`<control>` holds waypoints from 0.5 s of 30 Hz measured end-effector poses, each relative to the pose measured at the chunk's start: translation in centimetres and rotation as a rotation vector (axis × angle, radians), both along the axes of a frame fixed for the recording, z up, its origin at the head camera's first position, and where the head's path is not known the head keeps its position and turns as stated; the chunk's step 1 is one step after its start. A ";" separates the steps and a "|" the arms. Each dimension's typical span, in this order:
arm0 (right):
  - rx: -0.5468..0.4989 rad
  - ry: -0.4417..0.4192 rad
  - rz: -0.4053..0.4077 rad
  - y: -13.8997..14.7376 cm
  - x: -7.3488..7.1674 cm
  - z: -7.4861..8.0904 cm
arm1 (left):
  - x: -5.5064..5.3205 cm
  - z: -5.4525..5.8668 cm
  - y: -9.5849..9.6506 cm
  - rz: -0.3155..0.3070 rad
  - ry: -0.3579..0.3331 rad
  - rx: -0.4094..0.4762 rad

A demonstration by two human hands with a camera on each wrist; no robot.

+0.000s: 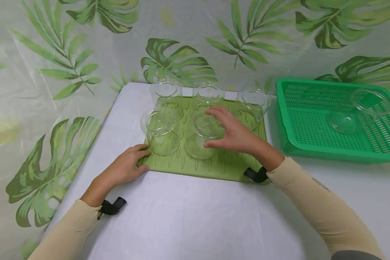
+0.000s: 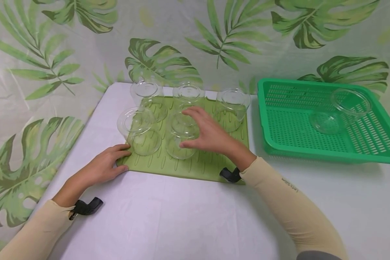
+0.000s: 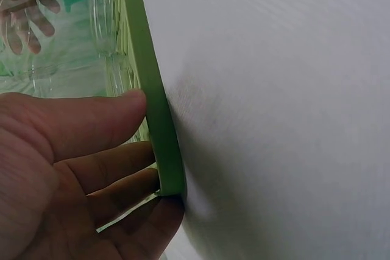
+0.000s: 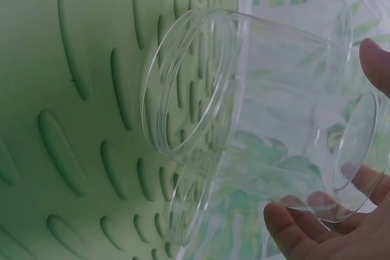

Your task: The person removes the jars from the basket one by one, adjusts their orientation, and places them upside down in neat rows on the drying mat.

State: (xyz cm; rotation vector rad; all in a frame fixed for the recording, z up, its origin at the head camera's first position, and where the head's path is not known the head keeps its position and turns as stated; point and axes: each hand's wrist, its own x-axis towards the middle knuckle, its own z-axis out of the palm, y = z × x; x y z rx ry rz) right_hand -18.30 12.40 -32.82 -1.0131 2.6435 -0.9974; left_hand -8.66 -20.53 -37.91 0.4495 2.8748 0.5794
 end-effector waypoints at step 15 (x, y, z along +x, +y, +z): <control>0.030 0.045 0.003 -1.0 0.0 -0.4 | -0.1 0.0 0.1 -0.001 -0.011 -0.007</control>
